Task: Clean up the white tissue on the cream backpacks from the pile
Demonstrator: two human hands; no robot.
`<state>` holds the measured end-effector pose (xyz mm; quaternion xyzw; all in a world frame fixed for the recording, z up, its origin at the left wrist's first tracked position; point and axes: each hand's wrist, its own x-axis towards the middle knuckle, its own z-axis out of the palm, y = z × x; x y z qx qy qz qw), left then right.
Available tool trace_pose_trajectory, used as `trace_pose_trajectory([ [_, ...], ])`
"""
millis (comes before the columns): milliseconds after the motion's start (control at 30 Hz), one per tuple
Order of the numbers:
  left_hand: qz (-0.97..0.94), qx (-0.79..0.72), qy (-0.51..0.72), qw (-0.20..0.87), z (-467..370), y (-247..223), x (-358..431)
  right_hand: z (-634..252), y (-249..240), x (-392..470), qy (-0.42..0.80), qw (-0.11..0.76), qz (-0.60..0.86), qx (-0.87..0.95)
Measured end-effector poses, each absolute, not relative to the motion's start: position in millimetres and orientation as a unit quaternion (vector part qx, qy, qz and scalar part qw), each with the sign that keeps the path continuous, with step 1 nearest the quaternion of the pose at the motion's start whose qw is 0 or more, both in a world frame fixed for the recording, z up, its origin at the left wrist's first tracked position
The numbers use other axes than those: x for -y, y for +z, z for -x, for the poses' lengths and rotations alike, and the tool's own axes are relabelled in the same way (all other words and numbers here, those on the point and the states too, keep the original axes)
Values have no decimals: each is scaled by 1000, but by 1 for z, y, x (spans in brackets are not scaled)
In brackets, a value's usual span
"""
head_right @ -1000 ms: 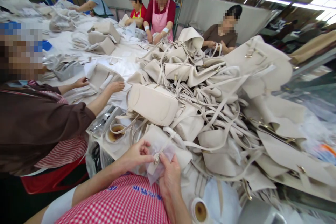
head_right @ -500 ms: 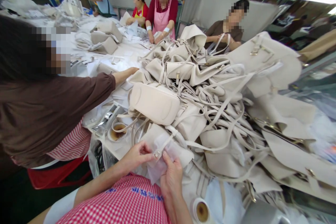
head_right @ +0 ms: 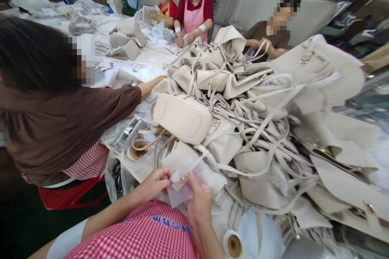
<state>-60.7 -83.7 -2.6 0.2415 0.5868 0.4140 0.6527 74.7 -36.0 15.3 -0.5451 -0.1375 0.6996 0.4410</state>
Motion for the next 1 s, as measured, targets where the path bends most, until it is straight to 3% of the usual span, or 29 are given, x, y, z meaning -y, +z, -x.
trace_pose_trajectory([
  [167,-263,-594,433,625,63,11,90,-76,13,33,684,425,569,167],
  [333,-381,-653,427,497,54,12,80,-79,13,31,703,402,562,171],
  [533,-206,-565,456,656,49,8,62,-84,8,34,697,401,560,201],
  [633,-159,-543,477,672,43,7,65,-87,4,31,692,403,562,207],
  [800,-175,-563,561,582,36,-3,76,-89,5,14,720,382,540,209],
  [1000,-261,-610,562,493,36,-10,81,-90,6,12,712,395,533,232],
])
